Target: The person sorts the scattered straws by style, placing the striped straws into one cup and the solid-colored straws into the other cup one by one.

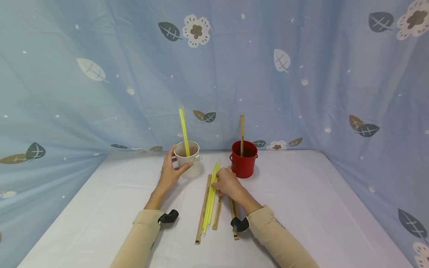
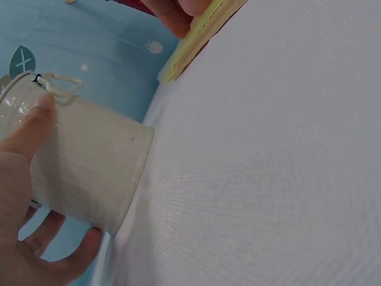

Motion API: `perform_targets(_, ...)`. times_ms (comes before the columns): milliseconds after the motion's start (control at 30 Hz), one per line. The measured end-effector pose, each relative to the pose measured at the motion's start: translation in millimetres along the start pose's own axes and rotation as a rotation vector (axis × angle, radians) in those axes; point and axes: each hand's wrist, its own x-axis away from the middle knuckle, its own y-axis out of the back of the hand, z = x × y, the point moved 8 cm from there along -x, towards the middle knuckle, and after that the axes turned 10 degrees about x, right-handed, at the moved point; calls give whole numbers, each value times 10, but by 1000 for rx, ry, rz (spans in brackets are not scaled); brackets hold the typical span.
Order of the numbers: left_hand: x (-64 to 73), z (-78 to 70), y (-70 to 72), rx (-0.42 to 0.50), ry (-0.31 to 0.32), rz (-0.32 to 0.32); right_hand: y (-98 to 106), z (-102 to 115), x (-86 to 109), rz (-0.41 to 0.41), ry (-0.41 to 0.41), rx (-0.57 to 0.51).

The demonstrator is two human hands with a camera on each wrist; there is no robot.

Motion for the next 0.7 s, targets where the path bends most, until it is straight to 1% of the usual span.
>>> perform_targets(100, 2, 0, 1, 6, 17, 12, 8, -2, 7, -15, 8, 13)
perform_targets(233, 2, 1, -2, 10, 19, 17, 9, -13, 4, -30, 13, 32)
perform_targets(433, 9, 5, -2, 6, 10, 17, -30, -28, -12, -36, -22, 63)
perform_targets(533, 11, 4, 3, 9, 21, 16, -43, -29, -16, -51, -35, 87)
perform_targets(700, 8, 4, 5, 3, 32, 21, -41, 2, -5, -86, -12, 132)
